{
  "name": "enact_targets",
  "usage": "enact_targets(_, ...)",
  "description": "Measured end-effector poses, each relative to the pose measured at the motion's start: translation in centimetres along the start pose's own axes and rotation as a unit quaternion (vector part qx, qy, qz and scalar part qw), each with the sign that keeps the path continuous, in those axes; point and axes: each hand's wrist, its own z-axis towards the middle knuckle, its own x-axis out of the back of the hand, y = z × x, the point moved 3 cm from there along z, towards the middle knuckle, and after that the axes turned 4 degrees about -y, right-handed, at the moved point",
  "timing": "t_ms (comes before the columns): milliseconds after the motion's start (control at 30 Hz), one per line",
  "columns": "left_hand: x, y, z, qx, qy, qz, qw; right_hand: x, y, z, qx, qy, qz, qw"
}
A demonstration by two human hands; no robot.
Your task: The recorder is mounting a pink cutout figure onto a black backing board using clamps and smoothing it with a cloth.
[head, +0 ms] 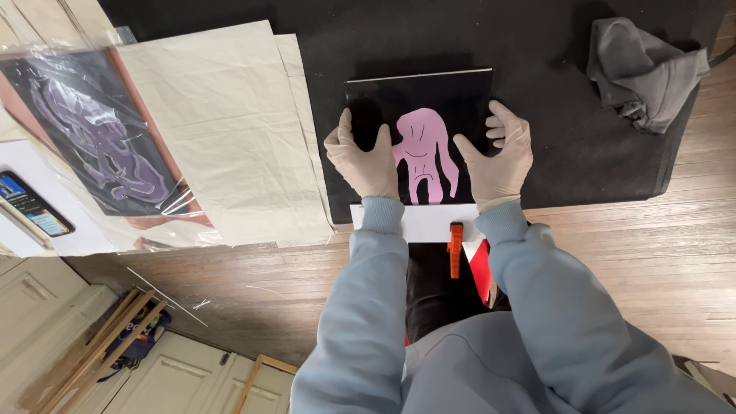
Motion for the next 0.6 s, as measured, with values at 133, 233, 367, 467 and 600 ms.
enact_targets(133,-0.03,0.26,-0.06,0.000,0.003,-0.008,1.000,0.21,-0.14,0.07,0.003,-0.002,0.009,1.000)
enact_targets(233,-0.01,0.24,-0.03,0.012,0.000,0.007,1.000,0.33,-0.46,0.26,-0.002,-0.009,0.015,1.000)
enact_targets(367,-0.19,0.16,0.03,0.010,0.006,0.012,1.000,0.19,-0.65,0.61,0.003,-0.014,0.027,1.000)
enact_targets(467,-0.09,-0.12,0.08,0.012,0.015,0.011,1.000,0.00,-0.63,0.79,0.016,-0.020,0.026,0.999)
enact_targets(600,0.06,-0.46,-0.04,0.002,0.018,0.001,1.000,0.15,-0.42,0.87,0.030,-0.028,0.019,0.999)
